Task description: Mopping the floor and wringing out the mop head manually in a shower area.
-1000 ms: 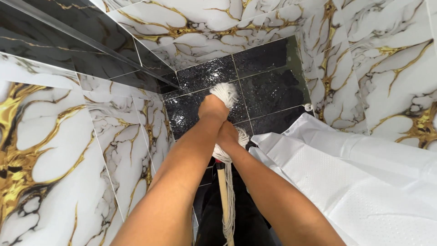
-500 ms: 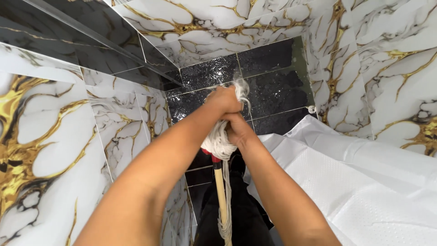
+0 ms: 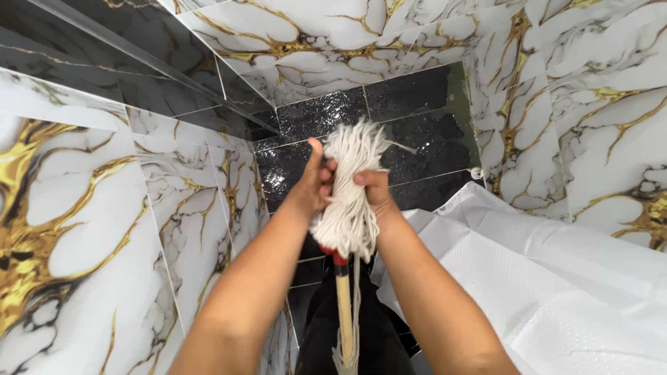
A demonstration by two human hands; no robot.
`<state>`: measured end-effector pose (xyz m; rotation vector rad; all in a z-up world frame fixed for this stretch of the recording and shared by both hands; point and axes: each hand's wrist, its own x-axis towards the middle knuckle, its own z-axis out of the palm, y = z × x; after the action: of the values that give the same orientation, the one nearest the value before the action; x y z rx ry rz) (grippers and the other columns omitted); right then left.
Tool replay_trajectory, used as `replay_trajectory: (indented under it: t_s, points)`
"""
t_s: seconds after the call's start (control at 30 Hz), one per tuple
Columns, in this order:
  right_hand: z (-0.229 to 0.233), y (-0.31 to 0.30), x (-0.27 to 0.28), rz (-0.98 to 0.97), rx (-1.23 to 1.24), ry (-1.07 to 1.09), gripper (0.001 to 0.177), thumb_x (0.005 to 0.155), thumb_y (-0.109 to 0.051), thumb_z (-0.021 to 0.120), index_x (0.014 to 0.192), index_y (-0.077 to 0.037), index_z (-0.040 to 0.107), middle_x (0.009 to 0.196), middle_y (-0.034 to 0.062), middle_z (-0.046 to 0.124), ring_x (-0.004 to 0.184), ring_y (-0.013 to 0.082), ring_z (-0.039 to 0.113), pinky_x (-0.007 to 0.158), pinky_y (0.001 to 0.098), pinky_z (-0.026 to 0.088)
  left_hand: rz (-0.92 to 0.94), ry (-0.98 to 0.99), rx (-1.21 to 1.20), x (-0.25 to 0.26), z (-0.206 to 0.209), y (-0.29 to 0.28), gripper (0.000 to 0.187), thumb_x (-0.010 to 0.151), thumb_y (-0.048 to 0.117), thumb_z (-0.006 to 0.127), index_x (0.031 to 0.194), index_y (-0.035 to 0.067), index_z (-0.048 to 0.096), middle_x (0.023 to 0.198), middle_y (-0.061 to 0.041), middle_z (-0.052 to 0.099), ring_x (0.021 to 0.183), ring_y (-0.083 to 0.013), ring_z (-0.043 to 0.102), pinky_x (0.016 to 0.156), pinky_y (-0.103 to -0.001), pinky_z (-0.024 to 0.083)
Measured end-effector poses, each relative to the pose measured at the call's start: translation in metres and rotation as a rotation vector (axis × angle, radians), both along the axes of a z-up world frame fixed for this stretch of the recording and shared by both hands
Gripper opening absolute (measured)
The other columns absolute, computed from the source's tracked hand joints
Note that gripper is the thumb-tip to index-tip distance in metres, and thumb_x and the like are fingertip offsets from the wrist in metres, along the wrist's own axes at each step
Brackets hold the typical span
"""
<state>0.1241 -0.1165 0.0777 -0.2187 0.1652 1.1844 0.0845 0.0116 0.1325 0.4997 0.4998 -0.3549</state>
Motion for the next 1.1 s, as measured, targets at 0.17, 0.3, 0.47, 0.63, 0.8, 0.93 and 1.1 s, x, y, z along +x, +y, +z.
replay_trajectory:
  t_s: [0.17, 0.3, 0.47, 0.63, 0.8, 0.93, 1.1]
  points:
    - [0.033, 0.006, -0.013, 0.022, 0.158, 0.049, 0.060, 0.070, -0.029, 0.080, 0.118, 0.001, 0.060, 0.089, 0.0112, 0.064, 0.074, 0.0249, 0.066, 0.070, 0.0392, 0.057, 0.097, -0.169, -0.251, 0.028, -0.077, 0.001, 0.086, 0.078, 0.066, 0.059, 0.137, 0.004, 0.055, 0.119, -0.022, 0.070, 0.100, -0.0338, 0.071, 0.095, -0.049, 0.058]
    - [0.010, -0.003, -0.012, 0.139, 0.308, 0.168, 0.045, 0.077, -0.034, 0.081, 0.106, -0.006, 0.059, 0.073, -0.0018, 0.050, 0.067, 0.0142, 0.051, 0.075, 0.0340, 0.048, -0.107, -0.008, -0.073, 0.080, -0.108, 0.025, 0.055, 0.085, 0.042, 0.067, 0.120, 0.000, 0.063, 0.109, -0.023, 0.069, 0.087, -0.0347, 0.065, 0.084, -0.051, 0.052]
    - [0.003, -0.002, 0.004, 0.218, 0.117, 0.207, 0.021, 0.084, -0.023, 0.072, 0.094, -0.013, 0.056, 0.071, -0.0055, 0.050, 0.067, 0.0109, 0.052, 0.077, 0.0336, 0.048, -0.193, 0.058, 0.967, 0.110, -0.130, 0.019, 0.030, 0.066, 0.018, 0.075, 0.089, -0.001, 0.073, 0.093, -0.022, 0.074, 0.080, -0.0364, 0.069, 0.078, -0.047, 0.056]
    - [-0.013, 0.022, -0.017, 0.085, -0.205, 0.127, 0.015, 0.087, -0.017, 0.067, 0.084, -0.013, 0.053, 0.066, -0.0033, 0.050, 0.058, 0.0116, 0.049, 0.063, 0.0311, 0.046, -0.361, -0.136, 1.732, 0.112, -0.073, 0.008, 0.033, 0.066, 0.018, 0.073, 0.096, 0.004, 0.073, 0.099, -0.018, 0.074, 0.090, -0.0361, 0.070, 0.086, -0.043, 0.057]
    - [-0.015, 0.030, -0.030, -0.094, -0.291, 0.019, 0.010, 0.090, -0.012, 0.068, 0.089, -0.008, 0.059, 0.071, 0.0004, 0.057, 0.061, 0.0146, 0.056, 0.061, 0.0319, 0.049, -0.714, 0.028, 1.766, 0.103, -0.029, -0.008, 0.031, 0.084, 0.022, 0.064, 0.111, 0.008, 0.072, 0.115, -0.022, 0.070, 0.107, -0.0386, 0.069, 0.092, -0.044, 0.056]
    - [-0.015, 0.026, -0.029, -0.127, -0.372, -0.079, 0.009, 0.091, -0.012, 0.067, 0.092, -0.006, 0.060, 0.074, 0.0020, 0.059, 0.065, 0.0149, 0.058, 0.063, 0.0319, 0.050, -0.788, 0.010, 1.787, 0.101, -0.024, -0.016, 0.030, 0.087, 0.020, 0.063, 0.113, 0.008, 0.072, 0.116, -0.022, 0.071, 0.108, -0.0376, 0.070, 0.092, -0.045, 0.056]
    - [-0.019, 0.021, -0.033, -0.162, -0.475, -0.193, 0.009, 0.092, -0.011, 0.065, 0.095, -0.004, 0.062, 0.079, 0.0040, 0.062, 0.069, 0.0152, 0.061, 0.065, 0.0319, 0.052, -0.855, 0.039, 1.801, 0.096, -0.029, -0.021, 0.029, 0.090, 0.019, 0.060, 0.115, 0.008, 0.072, 0.118, -0.021, 0.072, 0.109, -0.0361, 0.071, 0.093, -0.045, 0.057]
